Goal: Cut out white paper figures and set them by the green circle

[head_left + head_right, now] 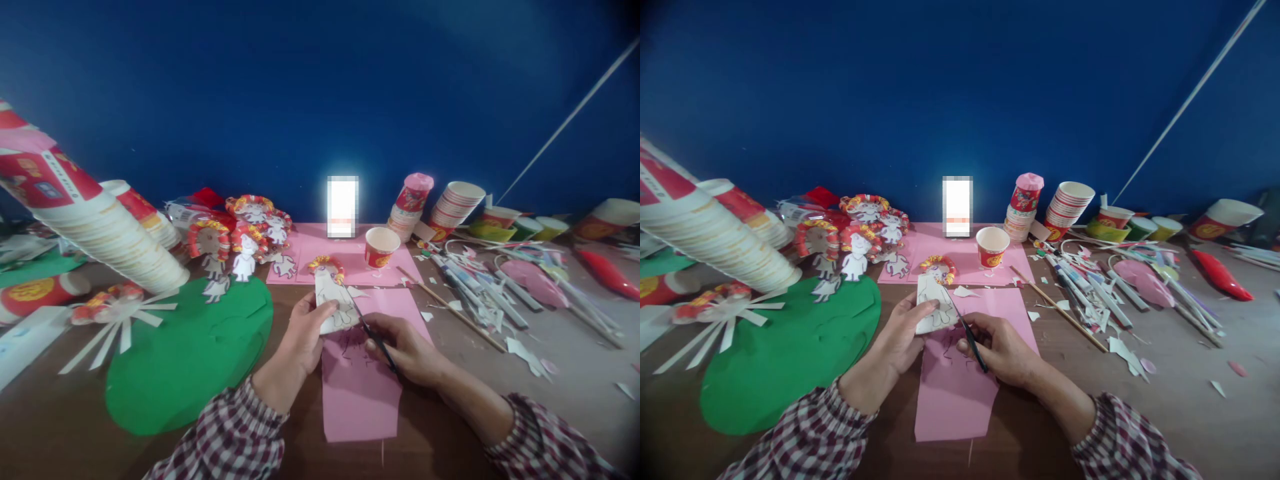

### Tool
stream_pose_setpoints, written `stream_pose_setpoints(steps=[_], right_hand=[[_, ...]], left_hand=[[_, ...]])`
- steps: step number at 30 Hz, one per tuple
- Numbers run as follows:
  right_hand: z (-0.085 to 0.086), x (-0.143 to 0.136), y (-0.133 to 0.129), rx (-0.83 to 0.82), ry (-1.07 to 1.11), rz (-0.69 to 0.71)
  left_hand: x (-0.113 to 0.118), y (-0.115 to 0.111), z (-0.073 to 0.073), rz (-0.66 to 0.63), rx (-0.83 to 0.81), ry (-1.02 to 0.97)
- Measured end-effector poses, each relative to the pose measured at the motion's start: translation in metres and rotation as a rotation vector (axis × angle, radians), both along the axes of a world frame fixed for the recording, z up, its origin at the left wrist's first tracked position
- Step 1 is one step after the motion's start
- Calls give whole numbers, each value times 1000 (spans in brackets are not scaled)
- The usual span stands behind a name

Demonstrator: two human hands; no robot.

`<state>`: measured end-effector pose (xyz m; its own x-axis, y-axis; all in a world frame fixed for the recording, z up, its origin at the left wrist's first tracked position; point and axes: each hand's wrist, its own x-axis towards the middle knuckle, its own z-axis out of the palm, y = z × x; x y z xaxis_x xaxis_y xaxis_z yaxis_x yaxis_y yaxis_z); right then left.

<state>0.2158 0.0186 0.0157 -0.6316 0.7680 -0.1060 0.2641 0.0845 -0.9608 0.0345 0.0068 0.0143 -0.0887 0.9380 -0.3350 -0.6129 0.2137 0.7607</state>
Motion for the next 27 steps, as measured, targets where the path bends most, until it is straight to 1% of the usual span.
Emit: stream_pose_setpoints(steps=[4, 8, 17, 27], right_hand=[[-2, 1, 0, 8, -12, -8], [-2, 1, 0, 1, -11, -8], [1, 0, -1, -18, -23, -5], [-3, 1, 0, -27, -9, 4]], left_hand=[[-1, 0, -2, 11, 16, 7], [-2, 0, -2, -11, 0, 18], [-1, 1, -2, -6, 12, -1], [-1, 1, -2, -5, 11, 10]])
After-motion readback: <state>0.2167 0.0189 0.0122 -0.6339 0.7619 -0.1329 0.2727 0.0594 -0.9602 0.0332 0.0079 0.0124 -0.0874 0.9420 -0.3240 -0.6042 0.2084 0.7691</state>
